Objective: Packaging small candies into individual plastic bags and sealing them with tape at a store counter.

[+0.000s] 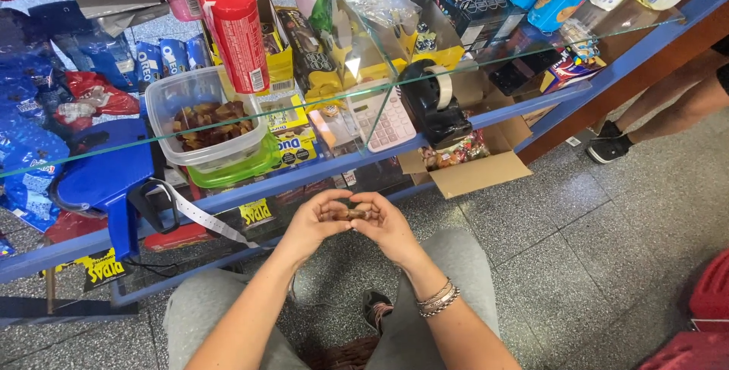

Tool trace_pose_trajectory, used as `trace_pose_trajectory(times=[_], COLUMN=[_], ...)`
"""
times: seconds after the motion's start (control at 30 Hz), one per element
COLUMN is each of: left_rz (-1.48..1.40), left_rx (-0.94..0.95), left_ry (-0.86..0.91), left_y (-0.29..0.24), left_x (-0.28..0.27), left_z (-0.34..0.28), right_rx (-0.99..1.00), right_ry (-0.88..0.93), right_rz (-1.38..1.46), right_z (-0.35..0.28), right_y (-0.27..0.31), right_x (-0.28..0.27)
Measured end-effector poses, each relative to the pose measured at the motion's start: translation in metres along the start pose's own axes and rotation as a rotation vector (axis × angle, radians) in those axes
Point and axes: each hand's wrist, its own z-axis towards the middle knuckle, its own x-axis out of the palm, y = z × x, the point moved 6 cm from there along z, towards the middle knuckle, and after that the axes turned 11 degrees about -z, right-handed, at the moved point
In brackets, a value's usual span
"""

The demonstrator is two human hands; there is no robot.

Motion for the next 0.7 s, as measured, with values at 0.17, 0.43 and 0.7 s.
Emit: trace_pose_trajectory(times=[0.17, 0.43, 0.7], left_rz=[-0.092, -0.003, -0.086], left_rx=[-0.031, 0.035, -0.009], left_ry=[0.017, -0.043, -0.202], left_y=[0.019, 0.003, 0.008], left_x=[-0.007, 0.0, -0.004], left_z=[0.005, 0.001, -0.002], right_rx=[0.033, 0.074, 0.097], right_ry=[0.041, -0.008, -0.014], right_rz=[0.07, 0.065, 0.145], right_z=[-0.004, -0.002, -0.004], right_y=[0.018, 0.007, 0.007], right_x=[0.003, 0.004, 0.008])
